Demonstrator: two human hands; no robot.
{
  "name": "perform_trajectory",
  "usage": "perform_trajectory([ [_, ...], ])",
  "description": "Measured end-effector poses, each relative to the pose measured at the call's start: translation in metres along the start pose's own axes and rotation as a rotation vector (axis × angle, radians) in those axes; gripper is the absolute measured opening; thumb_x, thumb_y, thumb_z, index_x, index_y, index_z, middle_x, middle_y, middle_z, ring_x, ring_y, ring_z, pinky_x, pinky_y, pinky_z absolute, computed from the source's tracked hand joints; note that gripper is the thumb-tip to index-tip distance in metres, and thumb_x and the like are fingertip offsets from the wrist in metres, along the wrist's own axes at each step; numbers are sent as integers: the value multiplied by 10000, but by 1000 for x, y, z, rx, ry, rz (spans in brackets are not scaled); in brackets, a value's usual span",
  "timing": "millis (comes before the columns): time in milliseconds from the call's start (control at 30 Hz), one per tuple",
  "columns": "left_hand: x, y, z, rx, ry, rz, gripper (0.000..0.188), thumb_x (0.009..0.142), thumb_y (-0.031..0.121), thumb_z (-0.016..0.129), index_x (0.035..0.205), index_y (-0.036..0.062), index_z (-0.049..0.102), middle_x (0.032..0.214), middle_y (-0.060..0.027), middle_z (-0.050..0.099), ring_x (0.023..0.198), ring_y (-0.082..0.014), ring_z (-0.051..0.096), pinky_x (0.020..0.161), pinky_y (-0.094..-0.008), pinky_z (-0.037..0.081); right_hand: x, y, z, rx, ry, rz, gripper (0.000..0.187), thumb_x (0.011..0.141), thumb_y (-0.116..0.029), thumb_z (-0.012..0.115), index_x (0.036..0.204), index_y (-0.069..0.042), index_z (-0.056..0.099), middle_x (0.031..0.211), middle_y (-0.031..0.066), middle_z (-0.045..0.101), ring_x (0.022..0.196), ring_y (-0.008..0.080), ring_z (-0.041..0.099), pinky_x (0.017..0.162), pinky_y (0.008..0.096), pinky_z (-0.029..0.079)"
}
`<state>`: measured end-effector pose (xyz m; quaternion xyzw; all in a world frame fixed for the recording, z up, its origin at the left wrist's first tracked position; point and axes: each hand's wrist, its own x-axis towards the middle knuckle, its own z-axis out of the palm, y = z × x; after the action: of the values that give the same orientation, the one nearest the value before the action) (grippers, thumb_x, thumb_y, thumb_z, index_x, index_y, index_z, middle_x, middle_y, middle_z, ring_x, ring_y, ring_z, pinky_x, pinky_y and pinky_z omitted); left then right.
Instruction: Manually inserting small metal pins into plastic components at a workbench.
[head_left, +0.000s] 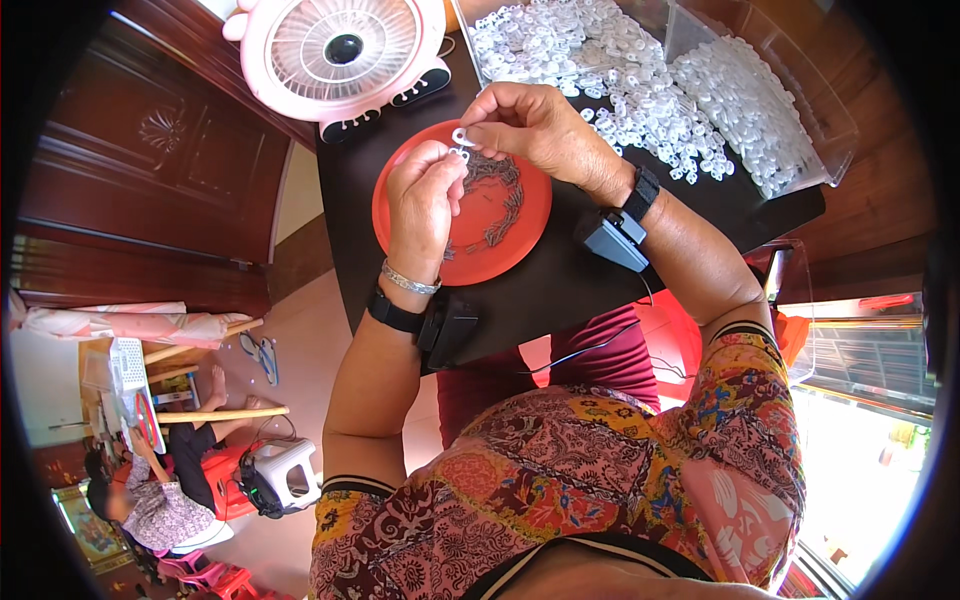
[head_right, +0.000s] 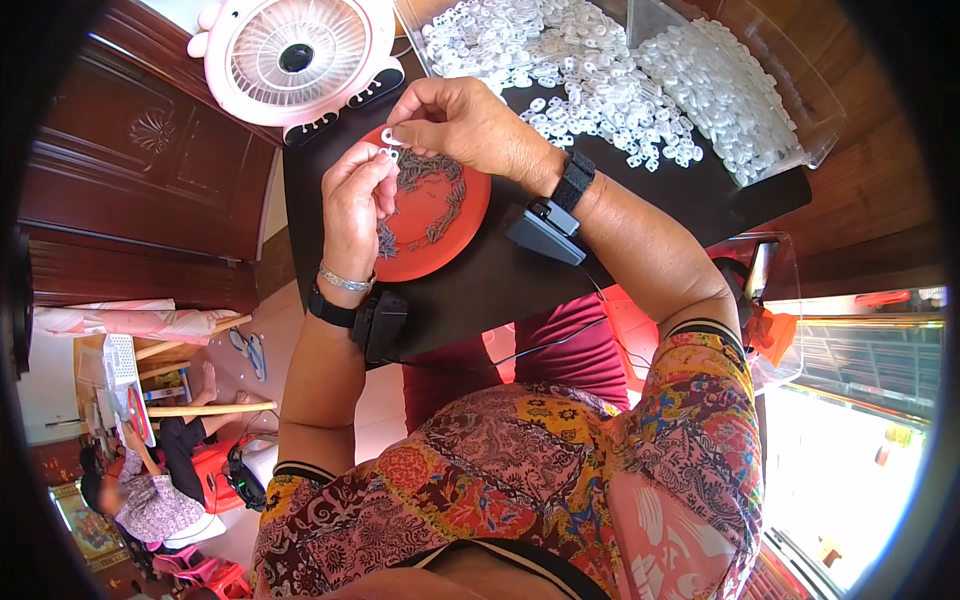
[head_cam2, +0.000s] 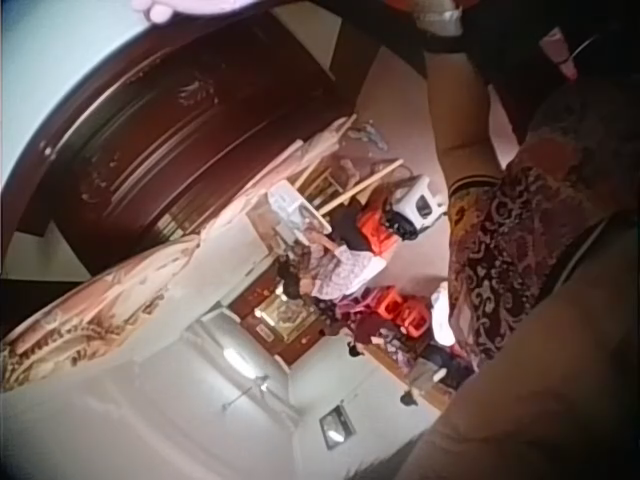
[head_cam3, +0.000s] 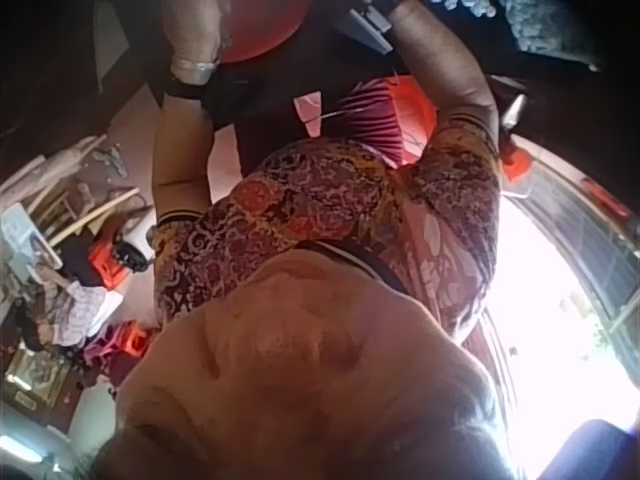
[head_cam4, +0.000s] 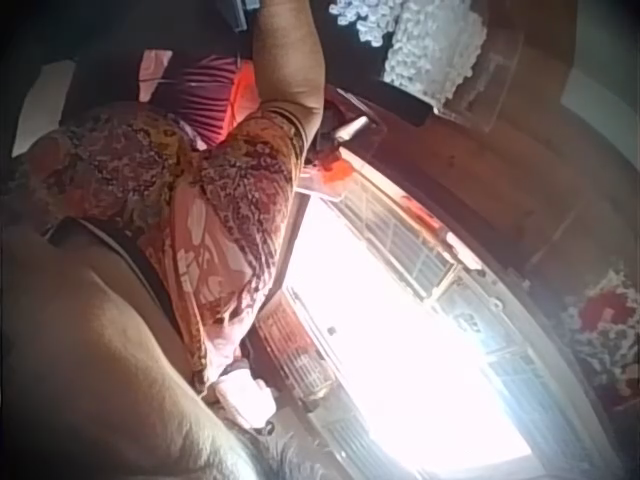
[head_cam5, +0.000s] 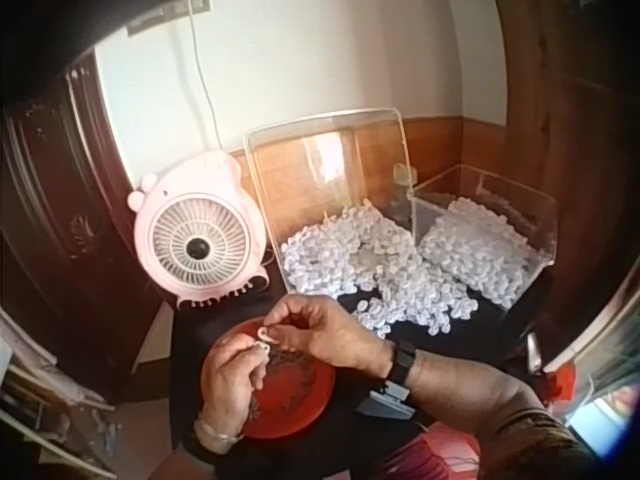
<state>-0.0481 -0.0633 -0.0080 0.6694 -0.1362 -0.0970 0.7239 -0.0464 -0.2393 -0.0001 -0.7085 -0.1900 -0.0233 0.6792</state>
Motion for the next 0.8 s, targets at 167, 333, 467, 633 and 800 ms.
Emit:
perform_trajectory([
  [167, 0, -2, 0, -21, -9, 23, 184, 865, 114, 533, 706, 23, 549, 602, 0, 494, 498, -50, 427, 439, -184, 333, 0, 3, 1, -28, -66, -14, 96, 861, -37, 630, 951, -2, 628, 843, 0, 620, 744, 50, 565, 690, 201, 482],
  [333, -1, -2, -1, -86, 15, 65, 160, 884, 133, 533, 773, 24, 567, 610, -2, 504, 504, -49, 437, 446, -176, 341, -1, -1, 7, 4, -98, -64, 165, 829, -3, 656, 987, -7, 609, 882, 12, 625, 805, 69, 585, 754, 221, 495],
  [467, -1, -1, 2, -77, 29, 9, 165, 892, 160, 531, 808, 28, 583, 620, -1, 525, 505, -51, 460, 451, -170, 348, -5, -1, 9, -144, -63, -88, 235, 798, 13, 686, 1009, -13, 586, 895, 20, 626, 845, 81, 595, 788, 239, 501],
  [633, 1, -3, -1, -114, -15, -59, 200, 887, 215, 538, 847, 32, 608, 599, 4, 545, 459, -52, 466, 422, -170, 334, -5, -5, 6, -242, -114, -90, 254, 775, -20, 716, 1000, -29, 597, 888, 21, 629, 824, 92, 602, 769, 249, 505],
  [800, 3, -5, -3, -100, -5, -47, 214, 885, 219, 541, 855, 19, 613, 588, -5, 543, 436, -58, 460, 405, -179, 329, -6, -5, 8, -331, -124, -142, 295, 750, -65, 747, 1009, -41, 610, 858, 33, 630, 786, 114, 615, 727, 264, 510],
])
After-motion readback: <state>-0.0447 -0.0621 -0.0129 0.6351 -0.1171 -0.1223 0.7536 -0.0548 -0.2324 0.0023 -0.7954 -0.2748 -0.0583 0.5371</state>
